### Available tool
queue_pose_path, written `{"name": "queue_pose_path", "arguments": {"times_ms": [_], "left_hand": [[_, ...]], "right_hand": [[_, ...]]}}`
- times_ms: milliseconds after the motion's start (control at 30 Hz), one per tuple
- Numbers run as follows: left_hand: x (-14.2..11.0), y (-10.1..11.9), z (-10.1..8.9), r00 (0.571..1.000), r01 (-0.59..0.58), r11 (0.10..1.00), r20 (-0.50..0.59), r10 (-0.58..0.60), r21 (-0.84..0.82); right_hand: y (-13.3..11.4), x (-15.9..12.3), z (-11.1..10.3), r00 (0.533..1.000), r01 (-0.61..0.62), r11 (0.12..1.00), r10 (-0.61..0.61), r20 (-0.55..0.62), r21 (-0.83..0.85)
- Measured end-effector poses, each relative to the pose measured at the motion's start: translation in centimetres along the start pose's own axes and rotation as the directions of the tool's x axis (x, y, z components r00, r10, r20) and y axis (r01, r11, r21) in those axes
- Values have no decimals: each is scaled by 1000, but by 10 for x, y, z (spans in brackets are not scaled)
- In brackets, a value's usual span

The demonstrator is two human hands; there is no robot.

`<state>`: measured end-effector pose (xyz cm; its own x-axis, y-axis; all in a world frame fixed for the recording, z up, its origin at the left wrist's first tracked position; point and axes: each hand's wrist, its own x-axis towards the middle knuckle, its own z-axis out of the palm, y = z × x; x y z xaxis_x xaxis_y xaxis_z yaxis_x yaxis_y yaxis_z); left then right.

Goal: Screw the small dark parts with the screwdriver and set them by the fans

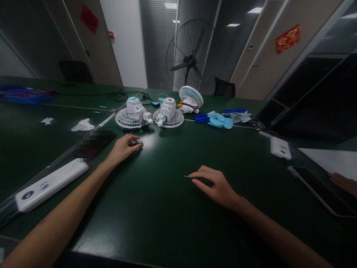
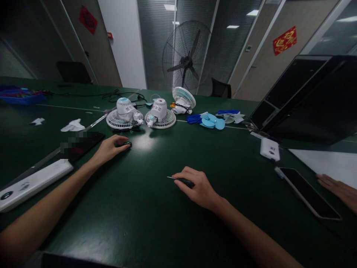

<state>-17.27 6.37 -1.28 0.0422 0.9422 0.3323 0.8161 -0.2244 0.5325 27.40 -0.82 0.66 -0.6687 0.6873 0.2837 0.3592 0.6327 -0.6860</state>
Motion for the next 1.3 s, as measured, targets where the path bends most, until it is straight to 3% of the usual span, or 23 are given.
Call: {"name": "queue_pose_path", "arguments": {"times_ms": [100, 167, 367, 500, 733, 1300], "left_hand": [[-1, 9, 0, 994, -32, 999, 100, 32, -3], [-6, 26, 3, 976, -92, 994, 194, 103, -65], [-38, 109, 35, 841, -265, 912, 388, 377, -314], [-55, 141, 52, 783, -333, 869, 406, 471, -366], [-58, 143, 53, 745, -363, 841, 416, 521, -401], [-58, 148, 51, 747, -365, 839, 411, 522, -404]], "right_hand": [[-1, 0, -1, 1000, -1, 1000, 1, 16, 7], [-2, 1, -1, 1000, 3, 1000, -2, 18, -12], [-1, 2, 3, 999, 28, 993, -26, 21, -118], [0, 1, 6, 998, 59, 985, -54, 35, -165], [0, 3, 8, 994, 96, 970, -80, 80, -224], [1, 4, 8, 992, 90, 971, -68, 105, -221]]}}
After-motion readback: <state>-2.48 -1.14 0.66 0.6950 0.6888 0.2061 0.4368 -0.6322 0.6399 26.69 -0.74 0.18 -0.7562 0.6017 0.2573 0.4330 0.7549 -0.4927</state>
